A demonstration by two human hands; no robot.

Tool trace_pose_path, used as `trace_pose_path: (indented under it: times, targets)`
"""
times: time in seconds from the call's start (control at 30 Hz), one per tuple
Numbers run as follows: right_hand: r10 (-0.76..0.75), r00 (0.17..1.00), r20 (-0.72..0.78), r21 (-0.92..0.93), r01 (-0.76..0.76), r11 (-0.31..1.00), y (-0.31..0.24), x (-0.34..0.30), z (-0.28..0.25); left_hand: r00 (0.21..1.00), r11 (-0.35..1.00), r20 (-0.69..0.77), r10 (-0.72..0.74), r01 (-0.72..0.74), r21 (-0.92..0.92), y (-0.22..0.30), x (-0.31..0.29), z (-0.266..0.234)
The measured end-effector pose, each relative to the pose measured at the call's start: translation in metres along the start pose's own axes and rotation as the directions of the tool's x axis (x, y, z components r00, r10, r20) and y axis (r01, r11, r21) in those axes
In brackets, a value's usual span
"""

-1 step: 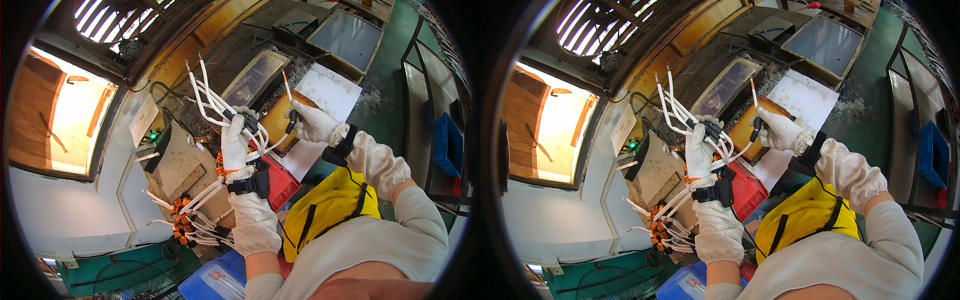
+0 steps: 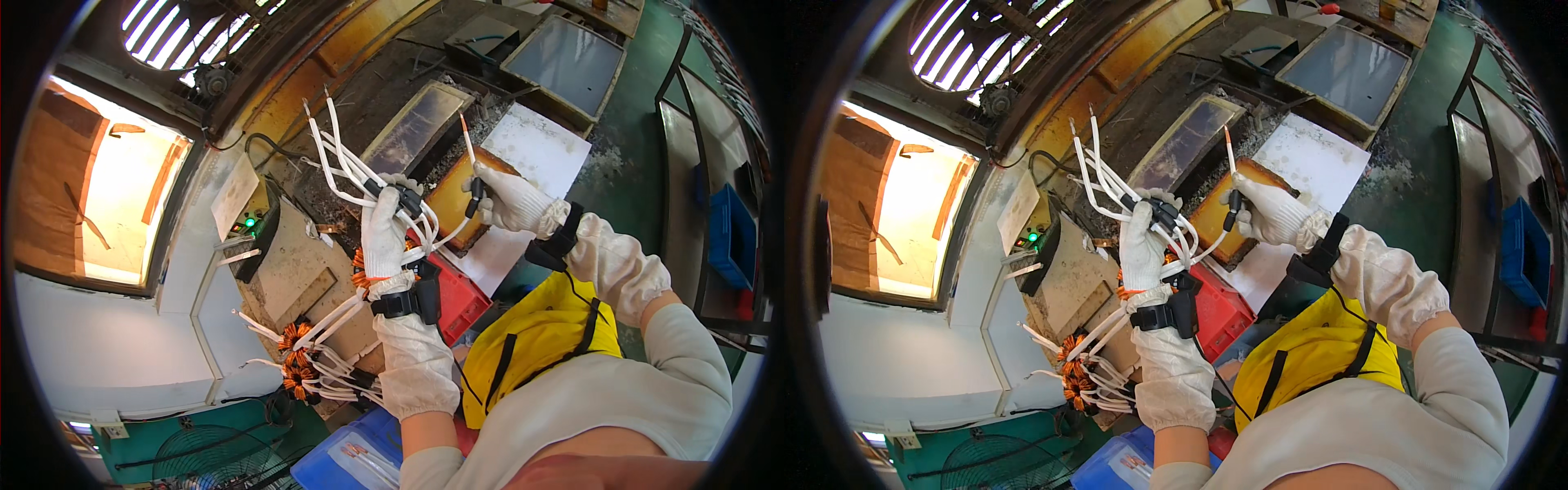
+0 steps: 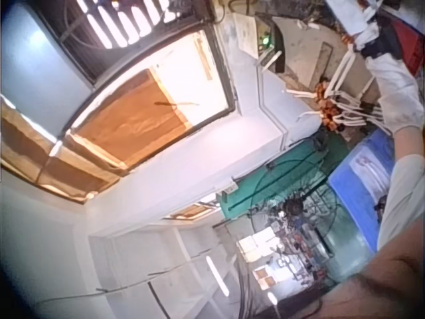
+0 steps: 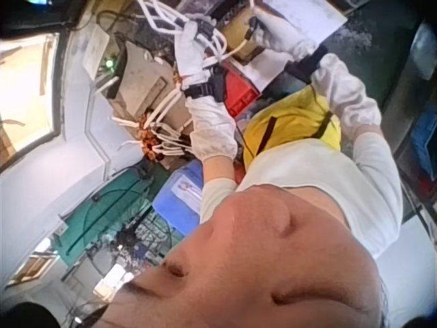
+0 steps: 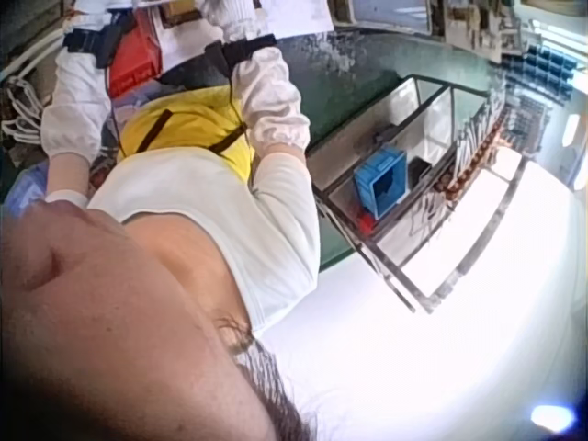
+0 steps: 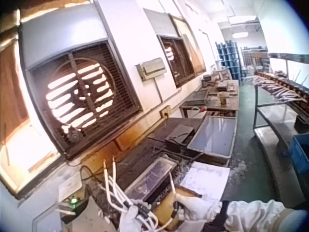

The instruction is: The recorder is dipping cable ends, organizing wire harnesses on copper coils, and hanging finished coils on a drying or storage rack.

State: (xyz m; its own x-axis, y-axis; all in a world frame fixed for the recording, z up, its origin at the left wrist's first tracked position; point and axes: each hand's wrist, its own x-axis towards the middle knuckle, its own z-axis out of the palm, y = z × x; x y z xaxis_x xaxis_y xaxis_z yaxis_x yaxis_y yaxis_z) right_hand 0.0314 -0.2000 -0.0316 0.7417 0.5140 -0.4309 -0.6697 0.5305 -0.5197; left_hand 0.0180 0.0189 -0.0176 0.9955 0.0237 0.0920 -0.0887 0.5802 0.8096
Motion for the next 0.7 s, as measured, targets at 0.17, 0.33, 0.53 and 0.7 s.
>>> trace_pose_path:
  times: [0.17, 0.33, 0.53, 0.7]
  targets:
    - [-0.106, 0.994, 0.002, -0.064, 0.106, 0.992, -0.003, 0.009, 0.019, 1.000, 1.000, -0.016, 0.000, 0.001, 0.016, 0.000, 0.000, 0.004]
    - [-0.045, 0.989, 0.143, -0.193, 0.072, 0.978, -0.007, 0.036, 0.022, 0.999, 1.000, -0.041, 0.007, -0.007, 0.002, 0.002, -0.003, 0.006]
    - [-0.076, 0.986, 0.151, -0.163, 0.101, 0.982, -0.001, 0.058, 0.021, 0.998, 1.000, -0.060, 0.013, -0.012, 0.021, 0.001, -0.001, 0.008]
    - [-0.050, 0.989, 0.136, -0.085, 0.062, 0.994, 0.000, 0.071, 0.023, 0.998, 0.999, -0.060, 0.033, -0.032, 0.018, 0.001, 0.001, 0.003]
